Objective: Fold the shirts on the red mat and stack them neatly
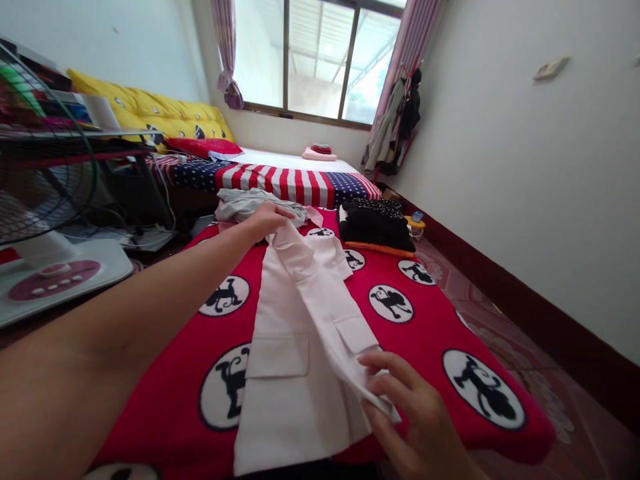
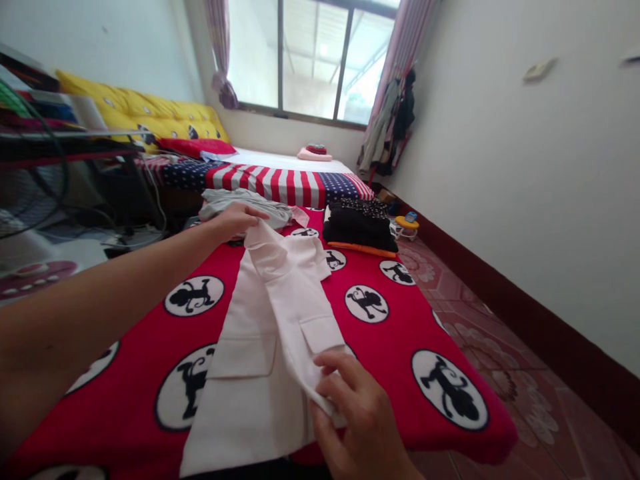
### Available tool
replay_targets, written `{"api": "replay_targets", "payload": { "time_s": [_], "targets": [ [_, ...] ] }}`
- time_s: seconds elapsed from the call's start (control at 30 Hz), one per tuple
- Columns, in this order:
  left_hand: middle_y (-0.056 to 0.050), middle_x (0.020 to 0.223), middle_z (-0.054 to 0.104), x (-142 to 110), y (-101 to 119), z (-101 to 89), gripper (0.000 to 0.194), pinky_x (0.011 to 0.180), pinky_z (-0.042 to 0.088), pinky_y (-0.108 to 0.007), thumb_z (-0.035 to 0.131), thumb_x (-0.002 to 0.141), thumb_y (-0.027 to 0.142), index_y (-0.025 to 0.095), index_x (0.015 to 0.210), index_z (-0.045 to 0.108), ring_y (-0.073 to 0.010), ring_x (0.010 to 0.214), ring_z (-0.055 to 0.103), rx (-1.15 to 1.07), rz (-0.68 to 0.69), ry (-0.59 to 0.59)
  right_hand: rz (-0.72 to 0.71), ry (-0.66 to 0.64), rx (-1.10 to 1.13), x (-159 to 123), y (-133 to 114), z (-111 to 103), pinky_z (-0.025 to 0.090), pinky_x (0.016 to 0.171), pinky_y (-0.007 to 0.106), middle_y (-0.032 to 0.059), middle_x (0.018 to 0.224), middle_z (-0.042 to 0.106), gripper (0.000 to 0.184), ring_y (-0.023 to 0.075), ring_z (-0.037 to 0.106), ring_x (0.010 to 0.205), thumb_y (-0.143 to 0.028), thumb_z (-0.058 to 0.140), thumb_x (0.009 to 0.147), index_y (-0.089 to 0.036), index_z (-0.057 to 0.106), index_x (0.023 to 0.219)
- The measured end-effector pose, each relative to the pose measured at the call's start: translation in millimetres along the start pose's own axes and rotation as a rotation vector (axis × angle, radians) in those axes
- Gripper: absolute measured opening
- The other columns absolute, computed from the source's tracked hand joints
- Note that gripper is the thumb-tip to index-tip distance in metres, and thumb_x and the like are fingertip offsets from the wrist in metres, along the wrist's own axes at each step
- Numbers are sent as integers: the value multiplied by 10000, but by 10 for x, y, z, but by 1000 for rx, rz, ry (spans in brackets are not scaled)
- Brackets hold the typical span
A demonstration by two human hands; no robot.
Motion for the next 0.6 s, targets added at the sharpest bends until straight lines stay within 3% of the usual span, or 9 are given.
{"api": "replay_targets", "payload": {
  "time_s": [0.17, 0.27, 0.4, 0.6],
  "targets": [
    [-26, 578, 640, -45, -299, -138, 348, 563, 440, -279, 577, 543, 89, 115, 836, 764, -154, 519, 534, 82, -5, 10, 16, -184, 45, 57, -78, 478, 475, 771, 268, 53, 1047, 636, 154, 182, 620, 909, -93, 551, 697, -219, 540, 785],
    [-36, 593, 668, -102, -482, -140, 307, 556, 435, -266, 584, 525, 87, 127, 768, 767, -168, 549, 552, 110, 14, 4, 52, -333, 28, 44, -40, 658, 446, 713, 250, 23, 917, 647, 127, 171, 612, 830, -121, 600, 675, -214, 562, 752],
    [-30, 576, 671, -157, -611, -132, 337, 550, 424, -248, 557, 516, 71, 136, 765, 775, -174, 561, 557, 173, 17, 50, 108, -430, 77, 57, -18, 619, 426, 709, 234, 2, 868, 641, 119, 153, 593, 796, -234, 689, 695, -219, 602, 775],
    [-60, 843, 743, -122, -591, -87, 455, 587, 437, -208, 480, 587, 80, 124, 941, 763, -170, 691, 618, 231, 112, 105, 177, -413, 84, 97, 4, 440, 421, 738, 226, 2, 918, 641, 122, 148, 583, 852, -212, 705, 721, -217, 622, 810]
  ]
}}
Point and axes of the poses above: each hand's wrist, its own x-axis towards the middle knuckle, its own z-axis out of the palm, y = z × x, the point moved 3 cm from there along x, towards the middle knuckle
